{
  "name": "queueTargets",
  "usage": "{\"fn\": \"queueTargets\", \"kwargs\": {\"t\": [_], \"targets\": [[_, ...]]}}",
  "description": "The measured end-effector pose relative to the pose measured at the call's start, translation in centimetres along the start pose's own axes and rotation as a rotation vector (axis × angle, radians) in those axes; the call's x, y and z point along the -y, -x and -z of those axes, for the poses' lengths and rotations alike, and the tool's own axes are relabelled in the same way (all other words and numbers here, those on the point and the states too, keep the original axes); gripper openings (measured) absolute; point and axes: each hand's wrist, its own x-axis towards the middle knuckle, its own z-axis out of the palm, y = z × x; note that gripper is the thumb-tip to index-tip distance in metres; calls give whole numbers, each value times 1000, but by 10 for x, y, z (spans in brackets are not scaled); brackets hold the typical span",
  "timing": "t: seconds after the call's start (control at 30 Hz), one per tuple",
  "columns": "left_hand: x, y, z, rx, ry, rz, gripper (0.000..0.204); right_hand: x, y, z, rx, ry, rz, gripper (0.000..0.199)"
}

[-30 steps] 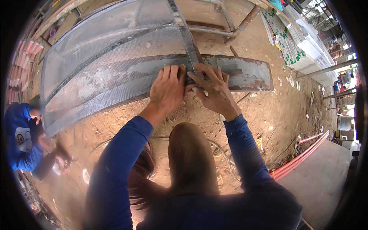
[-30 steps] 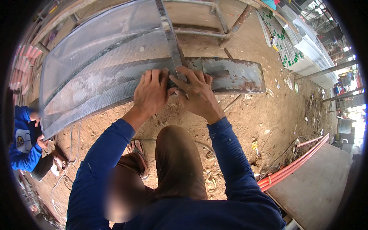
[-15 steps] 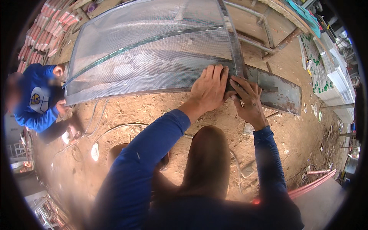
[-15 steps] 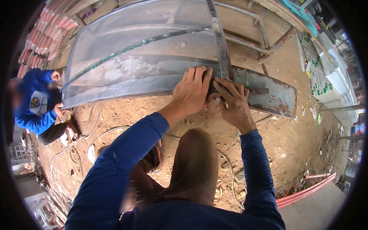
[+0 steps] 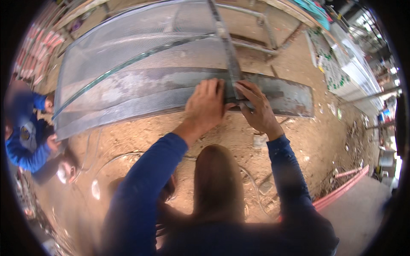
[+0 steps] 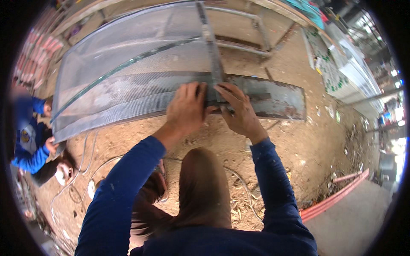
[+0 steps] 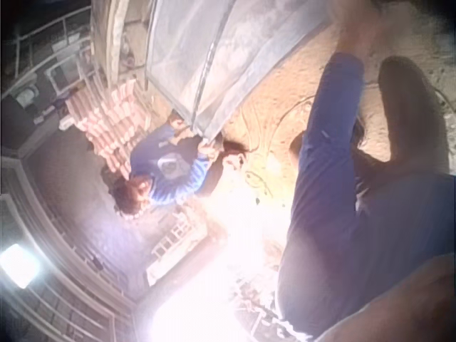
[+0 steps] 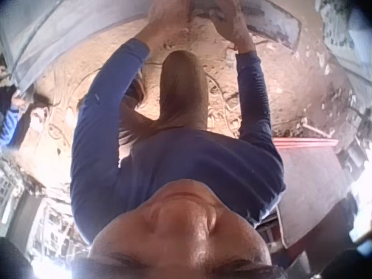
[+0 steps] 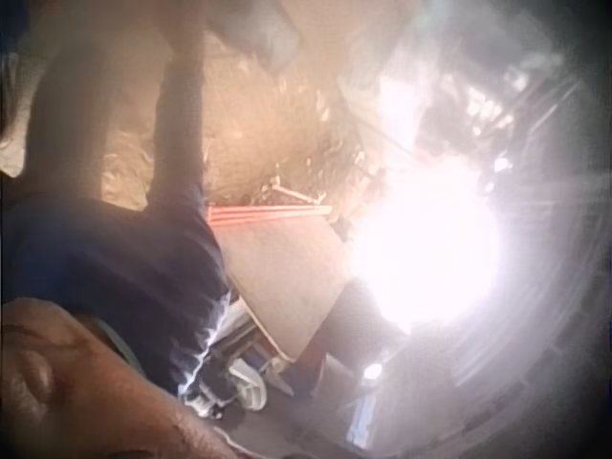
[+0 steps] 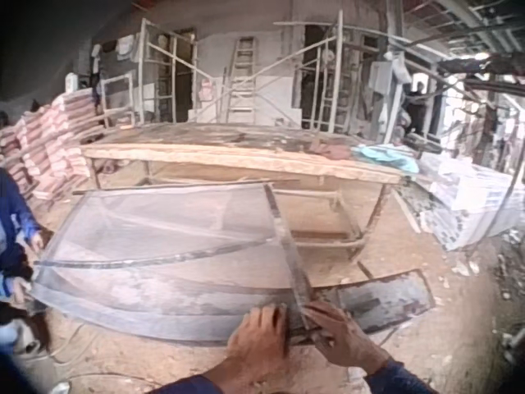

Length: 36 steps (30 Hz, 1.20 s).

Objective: The person uses a hammer to secure a mesh screen into a metal frame, assisted by another person who holds the frame steady. The person systematically hammers along the edges of the frame to fasten the screen, then flips the frame over to work on the opposite side.

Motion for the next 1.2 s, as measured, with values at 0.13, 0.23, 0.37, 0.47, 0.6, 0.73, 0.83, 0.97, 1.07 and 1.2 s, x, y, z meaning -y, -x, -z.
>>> {"fn": "queueTargets", "kwargs": {"t": [0.13, 0.23, 0.37, 0.47, 0.6, 0.73, 0.83, 0.97, 1.07, 1.2], "targets": [[-2, -3, -3, -36, -122, -40, 83, -17, -21, 6, 34, -6, 27, 35], [2, -4, -8, -15, -137, -54, 83, -25, -32, -3, 14, 21, 14, 27], [7, -4, -14, -22, -113, -91, 82, -22, -29, -15, -65, 115, -110, 36], [8, -4, -12, -92, -103, -179, 81, -16, -19, -17, -53, 186, -215, 42], [21, 2, 8, -75, 56, -263, 78, -11, -10, -19, -14, 150, -309, 44], [42, 20, 30, -136, 64, -289, 76, -12, -6, -27, -76, 227, -260, 39], [44, 26, 22, -112, -37, -319, 72, -13, -4, -33, -91, 223, -266, 37], [31, 22, -2, -137, -42, -295, 61, -11, -5, -32, -73, 222, -278, 36], [27, 22, -12, -174, -86, -259, 52, -14, -5, -30, -90, 208, -253, 34], [22, 24, -20, -244, -82, -218, 48, -10, -7, -28, -66, 223, -268, 34]]}}
